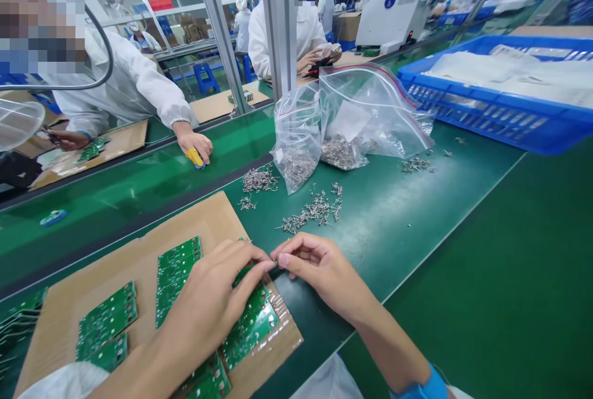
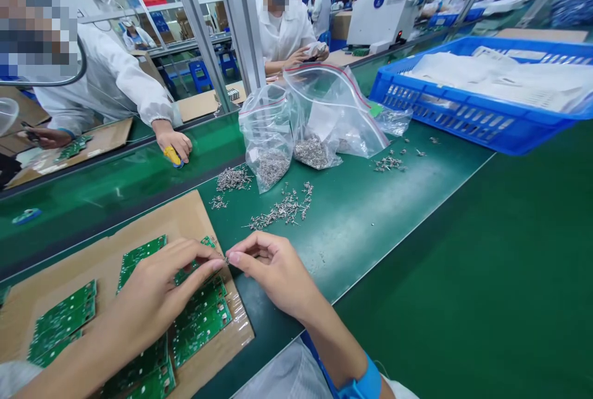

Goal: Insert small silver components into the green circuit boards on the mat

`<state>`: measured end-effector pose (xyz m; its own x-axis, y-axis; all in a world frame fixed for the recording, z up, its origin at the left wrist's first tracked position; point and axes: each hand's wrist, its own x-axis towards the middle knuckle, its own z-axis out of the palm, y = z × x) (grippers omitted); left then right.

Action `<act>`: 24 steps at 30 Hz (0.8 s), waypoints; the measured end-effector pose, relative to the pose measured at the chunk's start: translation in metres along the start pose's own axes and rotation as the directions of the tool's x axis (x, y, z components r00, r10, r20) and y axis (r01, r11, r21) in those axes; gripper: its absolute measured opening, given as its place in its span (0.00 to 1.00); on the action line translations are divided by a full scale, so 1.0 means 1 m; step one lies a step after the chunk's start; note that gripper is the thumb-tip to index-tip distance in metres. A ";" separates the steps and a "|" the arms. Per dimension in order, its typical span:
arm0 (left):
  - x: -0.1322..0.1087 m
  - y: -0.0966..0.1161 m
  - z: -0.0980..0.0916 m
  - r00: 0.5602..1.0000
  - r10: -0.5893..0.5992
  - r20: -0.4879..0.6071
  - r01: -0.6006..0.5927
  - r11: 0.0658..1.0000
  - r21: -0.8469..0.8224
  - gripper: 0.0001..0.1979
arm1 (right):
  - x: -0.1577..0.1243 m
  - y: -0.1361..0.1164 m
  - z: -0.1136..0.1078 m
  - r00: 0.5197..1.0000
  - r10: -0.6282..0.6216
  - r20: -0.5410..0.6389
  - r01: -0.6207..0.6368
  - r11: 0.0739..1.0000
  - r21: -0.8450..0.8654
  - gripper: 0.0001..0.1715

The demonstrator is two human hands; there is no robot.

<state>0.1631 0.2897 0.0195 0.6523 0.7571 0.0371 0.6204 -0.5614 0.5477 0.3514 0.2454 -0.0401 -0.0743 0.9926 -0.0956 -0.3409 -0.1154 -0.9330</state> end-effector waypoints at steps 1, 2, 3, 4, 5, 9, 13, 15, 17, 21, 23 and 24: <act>0.001 0.000 0.000 0.999 -0.032 0.016 0.032 0.999 -0.016 0.12 | 0.000 0.000 0.001 1.000 -0.015 -0.002 0.015 1.000 -0.005 0.15; 0.002 0.001 0.000 0.997 -0.067 0.039 0.068 0.997 -0.044 0.13 | -0.001 0.001 0.002 1.000 -0.028 0.002 0.028 1.000 -0.010 0.15; 0.003 0.002 0.000 0.993 -0.102 0.062 0.107 0.991 -0.084 0.14 | -0.001 0.001 0.002 0.999 -0.042 0.010 0.042 0.999 -0.012 0.14; 0.004 0.002 0.000 0.987 -0.135 0.084 0.146 0.981 -0.130 0.15 | -0.001 0.001 0.003 0.998 -0.056 0.020 0.056 0.998 -0.010 0.13; 0.005 0.003 0.000 0.981 -0.165 0.102 0.181 0.968 -0.172 0.15 | -0.002 0.001 0.004 0.997 -0.067 0.030 0.067 0.998 -0.002 0.12; 0.009 0.007 0.000 0.973 -0.212 0.089 0.227 0.951 -0.210 0.16 | -0.002 0.001 0.004 0.997 -0.049 0.055 0.045 0.996 0.079 0.12; 0.011 0.011 0.001 0.977 -0.200 0.074 0.210 0.959 -0.188 0.16 | -0.001 0.001 0.003 0.998 -0.064 -0.019 0.065 0.992 0.106 0.15; 0.011 0.011 0.001 0.981 -0.185 0.067 0.194 0.965 -0.178 0.16 | -0.002 0.002 0.002 0.995 -0.092 -0.045 0.094 0.994 0.053 0.14; 0.012 0.010 0.002 0.985 -0.162 0.055 0.169 0.974 -0.154 0.15 | -0.002 0.003 0.001 0.991 -0.123 -0.049 0.122 0.992 -0.039 0.12; 0.015 0.004 -0.003 0.977 -0.208 0.041 0.212 0.970 -0.118 0.17 | -0.003 0.006 0.000 0.973 -0.228 -0.031 0.209 0.932 -0.295 0.10; 0.017 0.001 -0.009 0.966 -0.257 0.039 0.260 0.954 -0.147 0.19 | -0.003 0.007 0.001 0.960 -0.278 -0.031 0.247 0.895 -0.372 0.10; 0.018 -0.001 -0.012 0.961 -0.271 0.047 0.275 0.948 -0.162 0.20 | -0.003 0.007 0.001 0.954 -0.296 -0.042 0.257 0.885 -0.387 0.09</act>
<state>0.1694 0.3080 0.0298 0.4794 0.8644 -0.1516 0.6969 -0.2699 0.6644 0.3486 0.2420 -0.0462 0.0694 0.9829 0.1703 0.0422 0.1677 -0.9849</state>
